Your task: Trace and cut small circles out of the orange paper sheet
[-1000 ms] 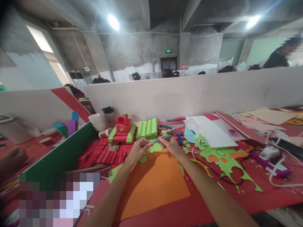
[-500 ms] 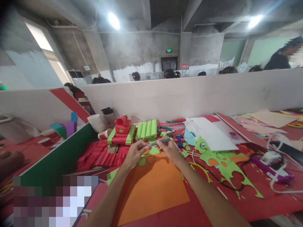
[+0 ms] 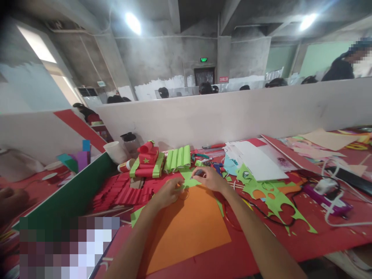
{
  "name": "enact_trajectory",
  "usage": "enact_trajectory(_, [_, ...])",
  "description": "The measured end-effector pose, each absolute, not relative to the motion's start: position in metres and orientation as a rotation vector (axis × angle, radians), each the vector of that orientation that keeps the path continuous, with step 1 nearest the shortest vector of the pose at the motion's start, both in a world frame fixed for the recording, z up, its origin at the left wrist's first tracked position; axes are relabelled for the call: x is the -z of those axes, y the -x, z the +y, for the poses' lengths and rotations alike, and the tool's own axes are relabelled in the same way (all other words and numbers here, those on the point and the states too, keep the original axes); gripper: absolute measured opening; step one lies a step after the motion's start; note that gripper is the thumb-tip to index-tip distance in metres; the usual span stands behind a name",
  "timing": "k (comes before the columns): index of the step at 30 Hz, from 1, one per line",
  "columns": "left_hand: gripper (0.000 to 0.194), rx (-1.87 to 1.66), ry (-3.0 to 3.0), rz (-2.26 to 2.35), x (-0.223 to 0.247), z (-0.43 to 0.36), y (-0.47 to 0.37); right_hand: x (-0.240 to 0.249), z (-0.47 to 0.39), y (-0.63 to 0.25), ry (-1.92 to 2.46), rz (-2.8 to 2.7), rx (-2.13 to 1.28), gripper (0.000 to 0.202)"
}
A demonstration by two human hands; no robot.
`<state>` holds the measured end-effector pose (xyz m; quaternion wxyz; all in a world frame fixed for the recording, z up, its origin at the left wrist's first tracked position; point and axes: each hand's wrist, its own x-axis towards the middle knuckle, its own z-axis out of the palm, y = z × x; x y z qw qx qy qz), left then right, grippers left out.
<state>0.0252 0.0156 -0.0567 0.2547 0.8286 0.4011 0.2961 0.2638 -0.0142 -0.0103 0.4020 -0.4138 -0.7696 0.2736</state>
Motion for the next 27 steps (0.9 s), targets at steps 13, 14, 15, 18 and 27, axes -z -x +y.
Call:
enact_trajectory(13, [0.019,-0.480,-2.316,1.057,0.051,0.011,-0.032,0.016,-0.017,-0.287,1.541,-2.413,-0.180,0.024])
enact_trajectory(14, [0.017,-0.468,-2.337,1.060,0.051,0.011,-0.032,0.011,-0.020,-0.290,1.642,-2.397,-0.186,0.023])
enact_trajectory(15, [0.018,-0.476,-2.353,1.075,0.051,0.011,-0.031,0.006,-0.024,-0.293,1.751,-2.378,-0.192,0.023])
enact_trajectory(18, [0.029,-0.543,-2.345,1.136,0.054,0.011,-0.030,-0.005,-0.037,-0.304,2.061,-2.331,-0.238,0.018])
enact_trajectory(27, [0.011,-0.457,-2.312,1.144,0.054,0.012,-0.030,-0.009,-0.053,-0.323,2.385,-2.219,-0.537,0.031])
